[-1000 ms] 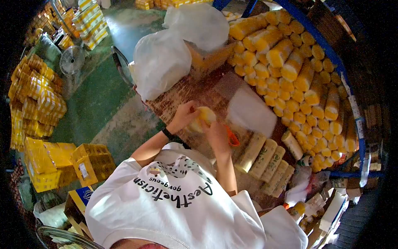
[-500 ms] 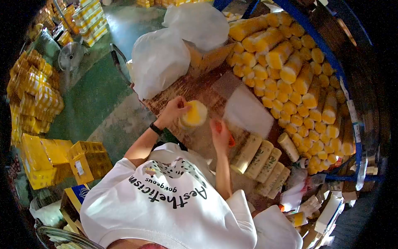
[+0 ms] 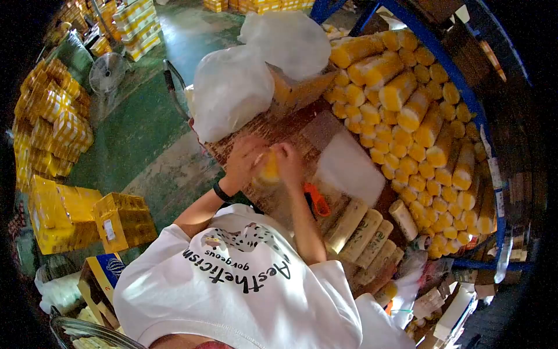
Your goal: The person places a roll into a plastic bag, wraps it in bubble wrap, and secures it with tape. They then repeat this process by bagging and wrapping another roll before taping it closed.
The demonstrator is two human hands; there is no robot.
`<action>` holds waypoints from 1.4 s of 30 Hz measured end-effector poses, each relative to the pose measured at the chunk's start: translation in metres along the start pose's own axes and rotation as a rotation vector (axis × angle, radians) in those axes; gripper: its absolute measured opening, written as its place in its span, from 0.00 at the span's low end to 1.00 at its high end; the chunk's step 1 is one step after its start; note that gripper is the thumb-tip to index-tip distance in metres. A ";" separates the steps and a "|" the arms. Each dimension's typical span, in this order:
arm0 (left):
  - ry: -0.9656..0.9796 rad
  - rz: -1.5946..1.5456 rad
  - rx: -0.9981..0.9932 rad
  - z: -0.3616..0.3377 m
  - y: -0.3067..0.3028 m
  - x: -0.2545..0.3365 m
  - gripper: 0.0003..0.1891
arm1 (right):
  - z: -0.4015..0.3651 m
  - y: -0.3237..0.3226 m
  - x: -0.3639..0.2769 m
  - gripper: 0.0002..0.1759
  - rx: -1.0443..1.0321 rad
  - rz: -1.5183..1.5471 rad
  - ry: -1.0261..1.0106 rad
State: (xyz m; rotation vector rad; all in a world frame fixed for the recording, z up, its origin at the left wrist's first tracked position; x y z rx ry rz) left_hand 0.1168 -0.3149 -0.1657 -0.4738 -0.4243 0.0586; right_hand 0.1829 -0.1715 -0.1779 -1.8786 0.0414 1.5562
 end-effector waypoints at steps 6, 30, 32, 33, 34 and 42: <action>-0.245 -0.218 -0.404 -0.024 0.011 0.007 0.34 | 0.004 0.006 0.027 0.14 0.084 0.417 0.184; -0.128 -0.119 -0.481 0.007 0.014 0.003 0.34 | -0.113 -0.053 0.179 0.32 0.144 -1.057 0.281; -0.071 -0.096 -0.518 0.012 0.012 0.009 0.33 | -0.114 -0.052 0.193 0.34 0.158 -0.942 0.282; 0.021 -0.088 -0.544 0.012 0.015 0.010 0.32 | -0.112 -0.054 0.187 0.35 0.259 -0.711 0.273; 0.109 -0.077 -0.571 0.010 0.018 0.010 0.31 | -0.112 -0.057 0.181 0.35 0.349 -0.478 0.262; -0.107 -0.044 -0.603 0.022 0.054 -0.041 0.26 | -0.113 -0.075 0.163 0.33 0.528 0.195 0.343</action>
Point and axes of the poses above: each hand's wrist, its own z-axis towards the middle knuckle, its own y-axis out of the palm, x = y × z, the point moved 1 cm from there along z, towards the middle knuckle, and after that the axes turned 3 degrees about -z, right-handed, at the moved point
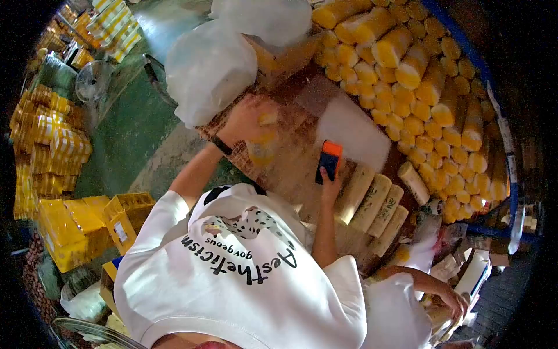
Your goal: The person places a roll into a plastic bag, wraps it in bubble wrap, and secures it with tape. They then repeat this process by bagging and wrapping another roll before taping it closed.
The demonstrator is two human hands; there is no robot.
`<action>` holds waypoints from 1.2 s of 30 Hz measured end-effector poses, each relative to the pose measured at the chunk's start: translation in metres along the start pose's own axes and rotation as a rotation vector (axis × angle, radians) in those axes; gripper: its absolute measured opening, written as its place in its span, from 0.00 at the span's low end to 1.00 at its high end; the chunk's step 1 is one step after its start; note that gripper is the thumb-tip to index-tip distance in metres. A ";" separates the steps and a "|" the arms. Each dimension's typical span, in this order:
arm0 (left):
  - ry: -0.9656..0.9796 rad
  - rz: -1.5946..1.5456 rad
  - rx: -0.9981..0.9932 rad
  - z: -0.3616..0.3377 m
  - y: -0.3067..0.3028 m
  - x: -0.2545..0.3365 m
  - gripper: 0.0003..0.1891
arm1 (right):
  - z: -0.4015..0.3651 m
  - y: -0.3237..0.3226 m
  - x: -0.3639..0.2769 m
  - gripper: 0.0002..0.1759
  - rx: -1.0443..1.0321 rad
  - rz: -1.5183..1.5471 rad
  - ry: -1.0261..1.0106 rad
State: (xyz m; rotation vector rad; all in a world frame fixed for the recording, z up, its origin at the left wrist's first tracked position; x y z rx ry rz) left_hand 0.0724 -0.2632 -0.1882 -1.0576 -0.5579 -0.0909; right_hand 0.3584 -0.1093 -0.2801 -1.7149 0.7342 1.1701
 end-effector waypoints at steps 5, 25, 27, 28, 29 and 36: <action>-0.412 0.345 -0.319 0.027 -0.017 -0.027 0.26 | 0.001 -0.004 0.039 0.34 0.098 -0.008 0.016; 0.385 0.212 -0.420 -0.028 0.069 -0.010 0.46 | 0.000 -0.002 0.044 0.34 -0.050 0.139 0.110; 0.267 -0.110 -0.349 -0.032 0.019 0.003 0.47 | -0.014 0.002 0.028 0.29 -0.064 0.240 0.071; 0.201 -0.248 -0.320 -0.034 -0.013 0.009 0.48 | -0.019 0.002 0.022 0.28 -0.112 0.222 0.049; 0.136 -0.381 -0.284 -0.037 -0.031 0.007 0.48 | -0.020 0.002 0.015 0.27 -0.160 0.206 0.021; -0.054 -0.725 -0.030 -0.103 -0.047 -0.022 0.41 | -0.010 0.028 -0.026 0.26 -0.325 0.158 -0.101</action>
Point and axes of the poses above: each hand's wrist, its own z-axis towards the middle knuckle, its own y-axis out of the palm, x = y × z, the point moved 1 cm from there along z, towards the middle knuckle, and after that the axes turned 3 degrees about -z, right-handed, at the moved point
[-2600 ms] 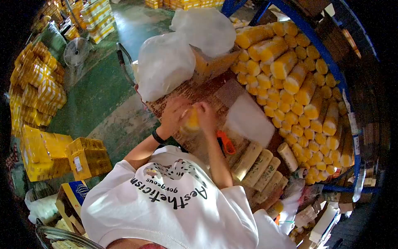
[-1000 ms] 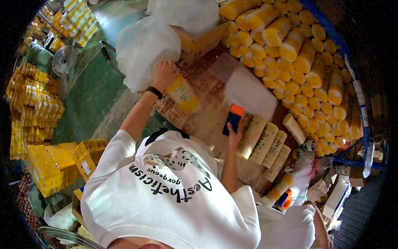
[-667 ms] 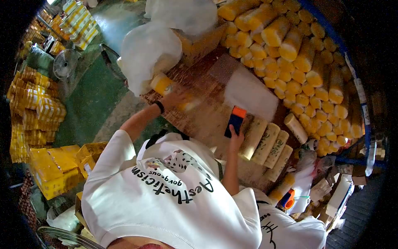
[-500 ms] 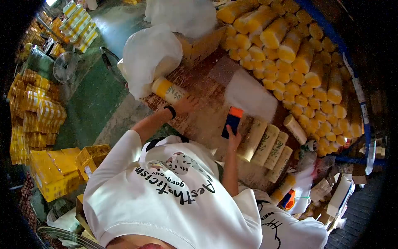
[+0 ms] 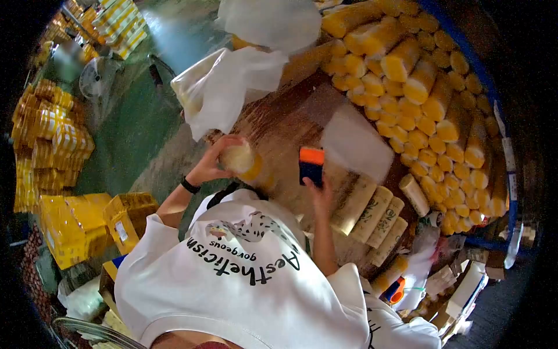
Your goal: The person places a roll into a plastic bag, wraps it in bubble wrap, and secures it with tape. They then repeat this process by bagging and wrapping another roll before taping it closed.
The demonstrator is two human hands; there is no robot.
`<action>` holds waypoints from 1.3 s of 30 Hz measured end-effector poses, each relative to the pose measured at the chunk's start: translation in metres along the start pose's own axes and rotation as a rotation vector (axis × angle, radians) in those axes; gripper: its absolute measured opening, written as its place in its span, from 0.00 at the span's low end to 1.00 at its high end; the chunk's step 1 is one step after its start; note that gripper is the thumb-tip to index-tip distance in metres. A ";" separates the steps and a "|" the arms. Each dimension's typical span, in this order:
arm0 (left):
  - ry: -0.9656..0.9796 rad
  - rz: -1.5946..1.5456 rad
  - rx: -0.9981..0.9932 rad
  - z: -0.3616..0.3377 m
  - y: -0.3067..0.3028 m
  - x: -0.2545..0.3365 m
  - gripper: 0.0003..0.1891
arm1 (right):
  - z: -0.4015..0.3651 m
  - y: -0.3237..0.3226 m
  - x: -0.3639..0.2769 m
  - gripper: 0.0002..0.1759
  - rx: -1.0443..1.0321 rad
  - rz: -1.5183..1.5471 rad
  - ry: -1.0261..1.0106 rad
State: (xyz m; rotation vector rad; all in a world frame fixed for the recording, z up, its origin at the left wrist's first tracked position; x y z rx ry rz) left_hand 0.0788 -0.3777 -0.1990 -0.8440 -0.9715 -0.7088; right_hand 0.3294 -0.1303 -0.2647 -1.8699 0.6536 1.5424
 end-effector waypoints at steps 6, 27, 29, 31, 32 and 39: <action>-0.112 0.457 0.199 -0.012 0.022 0.016 0.38 | 0.008 0.033 -0.048 0.26 -0.058 -0.036 0.004; 0.216 0.112 -0.201 0.023 0.092 0.068 0.41 | 0.042 0.036 -0.102 0.18 -0.197 0.207 -0.177; 0.158 0.005 -0.153 0.020 0.083 0.071 0.42 | 0.024 0.024 -0.109 0.19 -0.129 0.244 -0.180; 0.215 0.012 -0.129 0.021 0.075 0.068 0.43 | 0.017 0.002 -0.101 0.19 -0.091 0.196 -0.226; 0.205 0.008 -0.089 0.018 0.074 0.068 0.39 | 0.008 -0.005 -0.102 0.21 -0.059 0.223 -0.190; 0.333 0.016 0.096 0.013 0.046 0.126 0.22 | -0.029 -0.019 -0.167 0.15 -0.162 -0.597 -1.101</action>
Point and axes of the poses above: each hand's wrist, its own z-axis towards the middle knuckle, its own y-axis out of the palm, x = y × z, the point moved 1 cm from there along z, towards the middle knuckle, and after that the axes turned 3 degrees about -z, right-handed, at the moved point
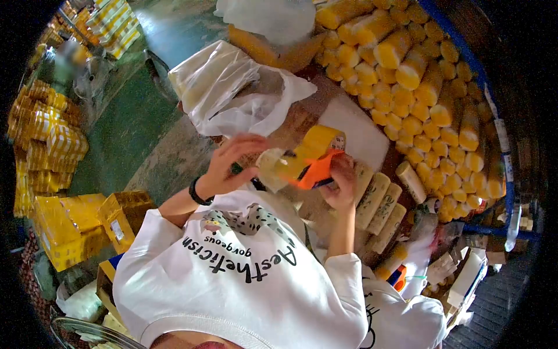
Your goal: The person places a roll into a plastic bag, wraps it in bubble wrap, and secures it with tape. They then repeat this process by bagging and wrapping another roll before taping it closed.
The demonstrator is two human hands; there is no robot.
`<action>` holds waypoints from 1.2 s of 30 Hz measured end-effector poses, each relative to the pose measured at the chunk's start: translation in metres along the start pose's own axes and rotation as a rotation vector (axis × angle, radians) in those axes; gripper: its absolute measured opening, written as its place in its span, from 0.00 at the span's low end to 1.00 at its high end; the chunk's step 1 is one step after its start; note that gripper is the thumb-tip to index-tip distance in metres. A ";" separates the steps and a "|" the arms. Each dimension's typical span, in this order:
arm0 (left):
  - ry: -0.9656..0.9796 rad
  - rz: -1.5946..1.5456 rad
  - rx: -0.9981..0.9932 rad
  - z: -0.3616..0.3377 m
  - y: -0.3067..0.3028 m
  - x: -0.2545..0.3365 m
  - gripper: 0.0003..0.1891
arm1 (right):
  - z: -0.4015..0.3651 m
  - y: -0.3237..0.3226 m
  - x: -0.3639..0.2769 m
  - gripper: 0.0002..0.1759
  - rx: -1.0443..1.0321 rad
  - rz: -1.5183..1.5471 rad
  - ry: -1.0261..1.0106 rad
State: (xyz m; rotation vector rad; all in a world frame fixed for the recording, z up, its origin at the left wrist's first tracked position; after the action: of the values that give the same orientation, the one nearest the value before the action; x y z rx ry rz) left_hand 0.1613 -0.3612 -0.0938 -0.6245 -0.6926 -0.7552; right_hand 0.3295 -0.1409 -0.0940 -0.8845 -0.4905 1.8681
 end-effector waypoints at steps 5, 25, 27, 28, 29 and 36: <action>0.220 -0.205 -0.191 0.039 -0.021 0.033 0.23 | 0.013 -0.006 -0.039 0.10 -0.069 -0.111 -0.058; -0.605 -0.790 -0.116 0.022 -0.027 0.035 0.26 | 0.033 -0.027 -0.087 0.25 -0.030 -0.291 -0.122; -0.547 -0.724 -0.110 0.019 -0.021 0.039 0.25 | 0.031 -0.027 -0.094 0.24 0.034 -0.335 -0.091; -0.467 -0.609 -0.109 0.014 -0.018 0.041 0.25 | 0.030 -0.029 -0.096 0.25 0.000 -0.305 -0.027; -0.389 -0.493 -0.109 0.007 -0.015 0.043 0.24 | 0.028 -0.032 -0.100 0.26 -0.032 -0.275 0.039; -0.480 -0.632 0.082 -0.010 -0.010 0.064 0.16 | 0.025 -0.028 -0.088 0.28 -0.066 -0.168 0.079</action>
State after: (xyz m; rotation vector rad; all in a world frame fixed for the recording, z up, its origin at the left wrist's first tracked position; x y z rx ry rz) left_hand 0.1912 -0.3989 -0.0494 -0.5144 -1.3935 -1.1645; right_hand 0.3503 -0.2058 -0.0272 -0.9280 -0.5629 1.6671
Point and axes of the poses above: each hand's wrist, its own z-axis towards the middle knuckle, its own y-axis out of the palm, x = y × z, the point moved 1 cm from there along z, towards the middle knuckle, and after that the axes turned 3 degrees about -z, right-handed, at the moved point
